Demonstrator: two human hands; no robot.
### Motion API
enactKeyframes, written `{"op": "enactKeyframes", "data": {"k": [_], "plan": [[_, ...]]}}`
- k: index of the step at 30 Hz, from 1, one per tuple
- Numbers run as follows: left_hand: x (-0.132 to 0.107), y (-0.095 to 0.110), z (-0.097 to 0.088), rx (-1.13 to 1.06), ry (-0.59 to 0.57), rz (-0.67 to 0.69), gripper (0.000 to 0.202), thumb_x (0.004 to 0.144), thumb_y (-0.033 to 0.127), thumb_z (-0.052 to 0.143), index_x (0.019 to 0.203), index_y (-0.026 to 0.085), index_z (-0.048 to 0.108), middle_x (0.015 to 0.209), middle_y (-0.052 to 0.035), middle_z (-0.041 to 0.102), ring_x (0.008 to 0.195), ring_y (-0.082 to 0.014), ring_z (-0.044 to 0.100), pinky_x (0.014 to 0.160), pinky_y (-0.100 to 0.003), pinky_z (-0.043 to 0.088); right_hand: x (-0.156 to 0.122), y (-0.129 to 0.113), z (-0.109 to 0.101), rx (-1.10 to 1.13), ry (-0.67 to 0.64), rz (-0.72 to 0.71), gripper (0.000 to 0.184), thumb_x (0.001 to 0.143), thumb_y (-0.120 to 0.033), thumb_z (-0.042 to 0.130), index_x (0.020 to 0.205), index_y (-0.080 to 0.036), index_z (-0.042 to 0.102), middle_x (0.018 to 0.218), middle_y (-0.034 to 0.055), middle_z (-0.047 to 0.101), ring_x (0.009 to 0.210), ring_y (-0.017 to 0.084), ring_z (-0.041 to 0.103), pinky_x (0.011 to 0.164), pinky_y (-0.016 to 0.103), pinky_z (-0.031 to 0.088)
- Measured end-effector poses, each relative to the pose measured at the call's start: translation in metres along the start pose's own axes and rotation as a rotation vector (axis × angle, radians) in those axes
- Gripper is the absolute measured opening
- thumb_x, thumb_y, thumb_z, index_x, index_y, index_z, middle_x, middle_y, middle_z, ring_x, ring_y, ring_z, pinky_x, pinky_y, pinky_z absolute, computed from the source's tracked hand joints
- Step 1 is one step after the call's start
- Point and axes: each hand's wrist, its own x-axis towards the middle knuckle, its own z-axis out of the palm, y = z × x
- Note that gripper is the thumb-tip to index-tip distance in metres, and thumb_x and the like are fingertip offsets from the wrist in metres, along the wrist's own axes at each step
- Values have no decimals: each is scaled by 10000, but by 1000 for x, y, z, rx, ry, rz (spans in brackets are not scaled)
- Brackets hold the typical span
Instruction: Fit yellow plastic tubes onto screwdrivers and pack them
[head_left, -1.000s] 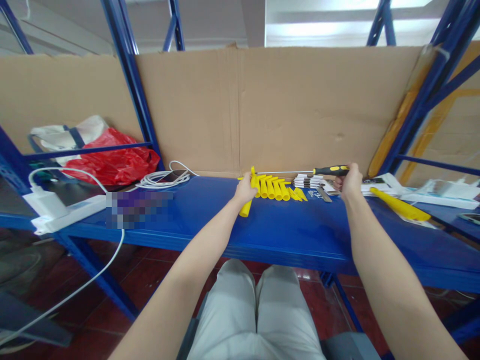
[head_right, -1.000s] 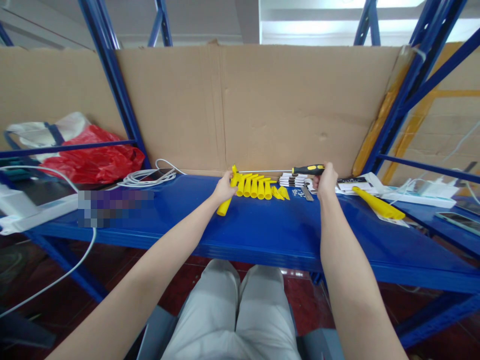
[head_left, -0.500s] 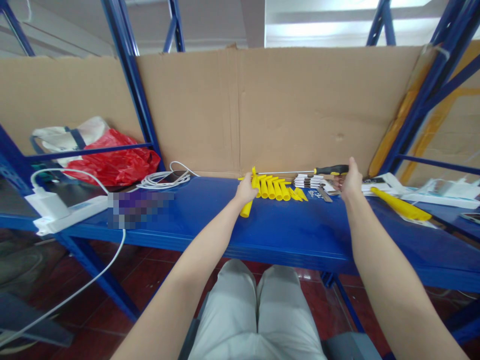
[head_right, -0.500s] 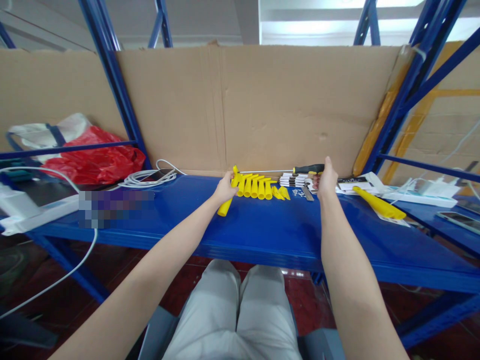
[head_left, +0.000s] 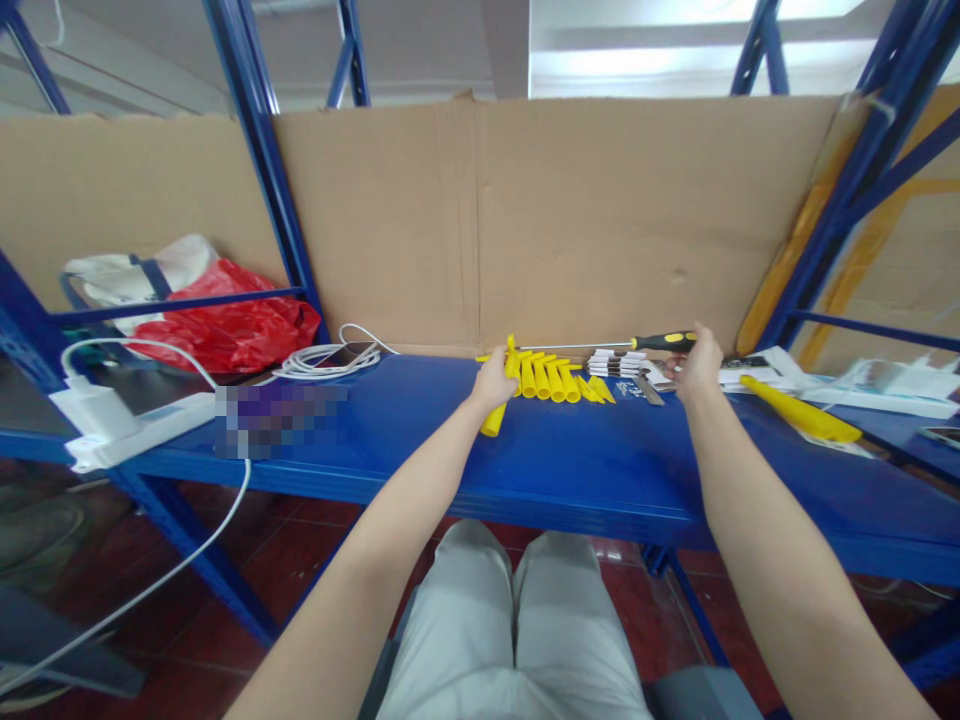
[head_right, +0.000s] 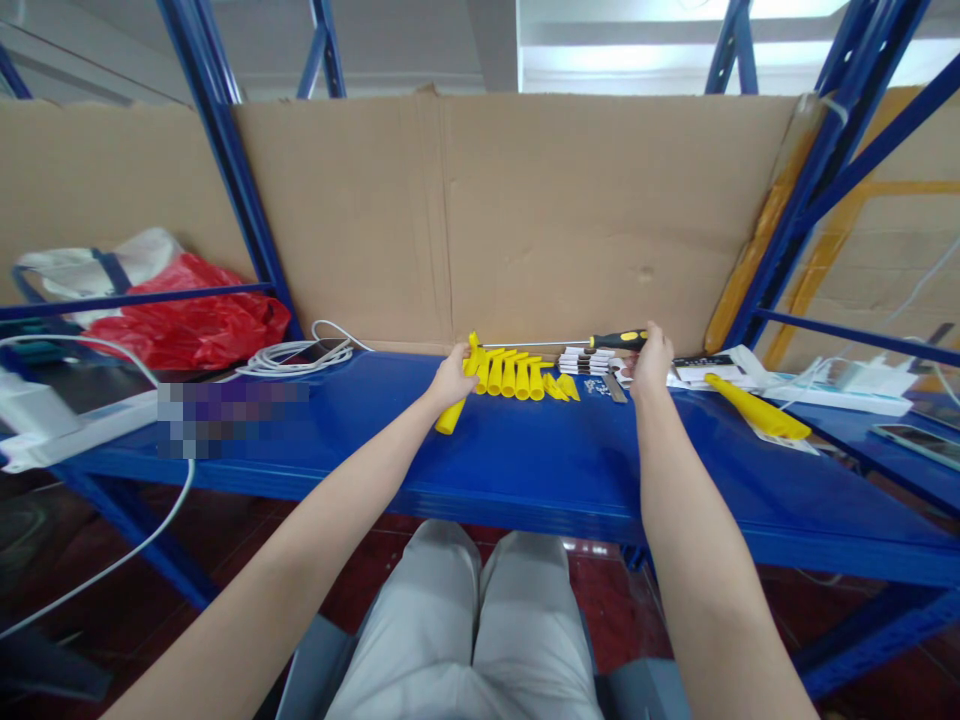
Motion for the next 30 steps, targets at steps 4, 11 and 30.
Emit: {"op": "enactKeyframes", "data": {"k": [4, 11, 30], "plan": [[-1, 1, 1, -16, -4, 5, 634, 710, -6, 626, 1300, 196, 515, 1234, -81, 671, 1149, -235, 639, 909, -302, 522, -3, 2, 0, -60, 58, -71, 307, 1001, -427, 431, 766, -235, 385, 489, -93, 360, 348, 77, 318, 311, 192, 219], [1, -2, 1, -1, -3, -33, 617, 745, 34, 620, 1327, 190, 484, 1237, -102, 659, 1104, -247, 659, 871, -313, 537, -10, -1, 1, -52, 62, -9, 318, 972, -243, 483, 697, -240, 324, 398, -115, 228, 320, 67, 212, 315, 192, 156], [2, -3, 2, 8, -2, -29, 613, 744, 39, 625, 1317, 201, 480, 1251, -96, 658, 1100, -230, 665, 883, -298, 528, -3, 0, -2, -67, 4, 102, 202, 946, -271, 406, 748, -226, 405, 476, -65, 375, 324, 76, 285, 277, 170, 205]]}}
